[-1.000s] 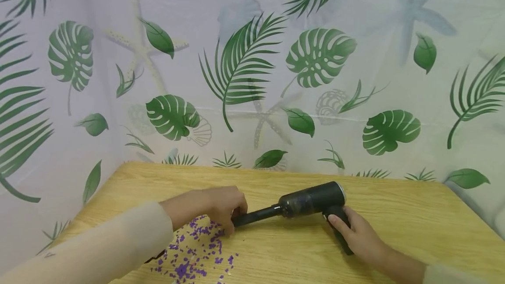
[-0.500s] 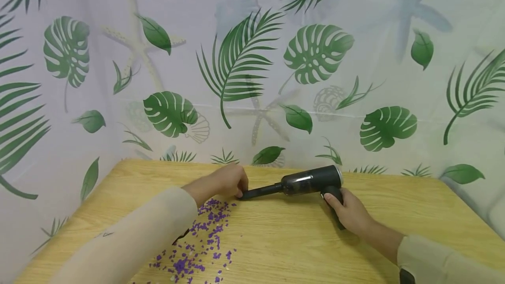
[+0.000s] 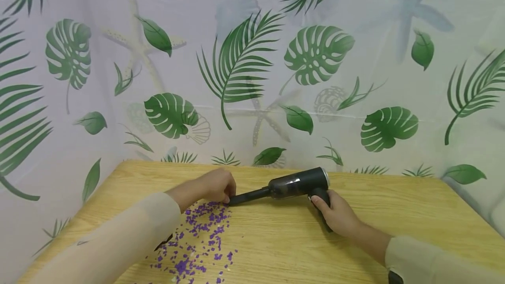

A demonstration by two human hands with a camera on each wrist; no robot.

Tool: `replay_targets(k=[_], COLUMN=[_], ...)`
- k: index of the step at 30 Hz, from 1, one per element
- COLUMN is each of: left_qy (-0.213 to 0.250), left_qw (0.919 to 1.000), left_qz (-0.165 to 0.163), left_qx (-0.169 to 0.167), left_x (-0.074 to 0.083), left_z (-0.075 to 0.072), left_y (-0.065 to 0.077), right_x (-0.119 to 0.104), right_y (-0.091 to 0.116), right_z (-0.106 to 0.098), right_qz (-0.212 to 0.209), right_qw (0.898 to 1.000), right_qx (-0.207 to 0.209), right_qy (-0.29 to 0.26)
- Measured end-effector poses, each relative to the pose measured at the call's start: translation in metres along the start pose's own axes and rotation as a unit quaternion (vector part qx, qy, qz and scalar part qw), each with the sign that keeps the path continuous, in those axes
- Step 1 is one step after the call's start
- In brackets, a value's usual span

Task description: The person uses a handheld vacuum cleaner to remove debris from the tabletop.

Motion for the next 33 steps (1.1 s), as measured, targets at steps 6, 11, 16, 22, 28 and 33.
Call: replay_targets(k=[6, 11, 16, 22, 28, 33], left_qy=[-0.008, -0.013, -0.023, -0.012, -0.005, -0.011], left_qw=[0.9998, 0.9994, 0.9996, 0.9997, 0.9996, 0.9996], left_qz=[-0.017, -0.031, -0.018, -0.022, -0.026, -0.021], left_qx=[0.001, 0.002, 0.004, 0.004, 0.008, 0.017], left_x=[-0.010, -0.021, -0.030, -0.041, -0.055, -0.067], left_z=[-0.001, -0.001, -0.001, 0.001, 0.004, 0.005], left_y=[0.008, 0.017, 0.029, 0.048, 0.065, 0.078], right_x=[-0.009, -0.018, -0.028, -0.042, -0.056, -0.066], right_y=[-0.007, -0.013, -0.019, -0.025, -0.034, -0.043], right_z=[0.009, 0.020, 0.028, 0.039, 0.053, 0.065], right_qz=[0.002, 0.003, 0.001, -0.010, -0.019, -0.027], right_qw=[1.000, 1.000, 1.000, 1.000, 1.000, 0.999], right_qx=[0.008, 0.003, -0.004, -0.007, -0.004, -0.005], right_qy=[-0.001, -0.010, -0.014, -0.013, -0.020, -0.025])
Point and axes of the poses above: each hand's wrist, its own y-axis away from the middle knuckle, its own z-axis out of the palm, x = y × z, the point moved 5 cm from there along -y, towards the middle knuckle, and after that the axes turned 14 degrees about -x, right-handed, at the moved point
